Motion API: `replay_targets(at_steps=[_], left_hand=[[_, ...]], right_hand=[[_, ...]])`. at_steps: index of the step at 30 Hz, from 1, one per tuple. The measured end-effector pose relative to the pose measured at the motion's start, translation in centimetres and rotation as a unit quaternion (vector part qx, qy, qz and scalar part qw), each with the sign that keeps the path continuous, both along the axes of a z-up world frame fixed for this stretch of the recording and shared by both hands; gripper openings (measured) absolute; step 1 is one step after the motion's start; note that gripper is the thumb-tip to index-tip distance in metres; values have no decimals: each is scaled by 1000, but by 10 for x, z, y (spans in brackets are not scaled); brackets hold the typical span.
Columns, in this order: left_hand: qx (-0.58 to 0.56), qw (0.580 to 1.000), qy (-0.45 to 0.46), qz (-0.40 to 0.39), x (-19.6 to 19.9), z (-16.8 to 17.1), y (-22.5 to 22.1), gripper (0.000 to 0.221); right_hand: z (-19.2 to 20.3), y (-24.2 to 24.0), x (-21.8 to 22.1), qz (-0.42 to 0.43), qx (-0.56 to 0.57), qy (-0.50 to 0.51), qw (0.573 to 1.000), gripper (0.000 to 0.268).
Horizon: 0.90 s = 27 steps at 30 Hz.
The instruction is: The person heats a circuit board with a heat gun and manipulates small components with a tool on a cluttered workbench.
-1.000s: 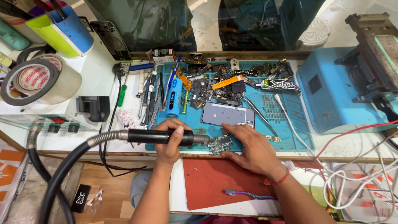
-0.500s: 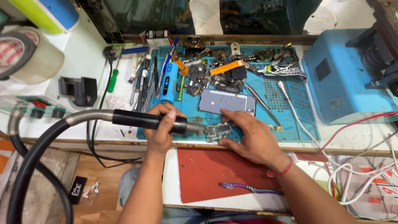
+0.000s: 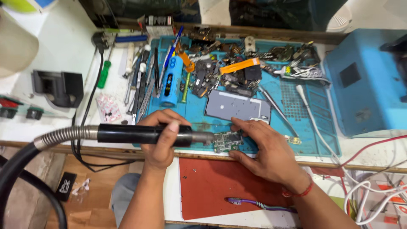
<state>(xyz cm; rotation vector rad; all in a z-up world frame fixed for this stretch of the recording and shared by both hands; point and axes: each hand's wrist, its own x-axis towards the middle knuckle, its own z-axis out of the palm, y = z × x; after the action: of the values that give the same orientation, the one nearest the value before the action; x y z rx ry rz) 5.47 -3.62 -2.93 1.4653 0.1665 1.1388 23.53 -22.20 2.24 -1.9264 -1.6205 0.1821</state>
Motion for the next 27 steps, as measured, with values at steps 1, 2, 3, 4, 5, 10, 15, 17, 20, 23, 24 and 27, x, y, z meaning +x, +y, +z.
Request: replay_targets(at_steps=[1, 2, 3, 4, 5, 10, 15, 17, 20, 23, 24, 27], left_hand=[[9, 1000, 0, -30, -3, 0, 0, 25], [20, 998, -1, -64, -4, 0, 0, 25], [13, 999, 8, -39, -4, 0, -2, 25], [8, 1000, 14, -15, -2, 1, -3, 24], [4, 1000, 20, 9, 0, 1, -4, 23], [14, 999, 3, -51, -3, 4, -1, 23], [32, 999, 22, -29, -2, 7, -3, 24], [74, 994, 33, -80, -5, 11, 1, 25], [20, 999, 31, 5, -1, 5, -6, 25], [3, 999, 27, -30, -4, 5, -7, 24], [8, 999, 32, -22, 2, 8, -7, 23], [-17, 999, 38, -6, 15, 12, -15, 21]], right_hand=[[-1, -1, 2, 2, 0, 8, 1000, 71], [-3, -2, 3, 0, 1, 16, 1000, 70], [-4, -3, 2, 6, 9, 24, 1000, 70], [-5, -2, 4, 11, 20, 28, 999, 70], [-5, -3, 5, 16, 31, 33, 999, 70], [-4, -2, 4, 11, 10, 7, 1000, 69], [-1, -3, 4, 39, 3, -24, 999, 66], [-1, -2, 5, 41, 5, -23, 999, 65], [-5, -3, 5, 15, 8, 12, 1000, 66], [-9, -5, 5, 15, 18, -14, 1000, 69], [-6, -3, 5, 15, 14, -24, 999, 69], [0, -2, 3, 21, 6, -37, 999, 69]])
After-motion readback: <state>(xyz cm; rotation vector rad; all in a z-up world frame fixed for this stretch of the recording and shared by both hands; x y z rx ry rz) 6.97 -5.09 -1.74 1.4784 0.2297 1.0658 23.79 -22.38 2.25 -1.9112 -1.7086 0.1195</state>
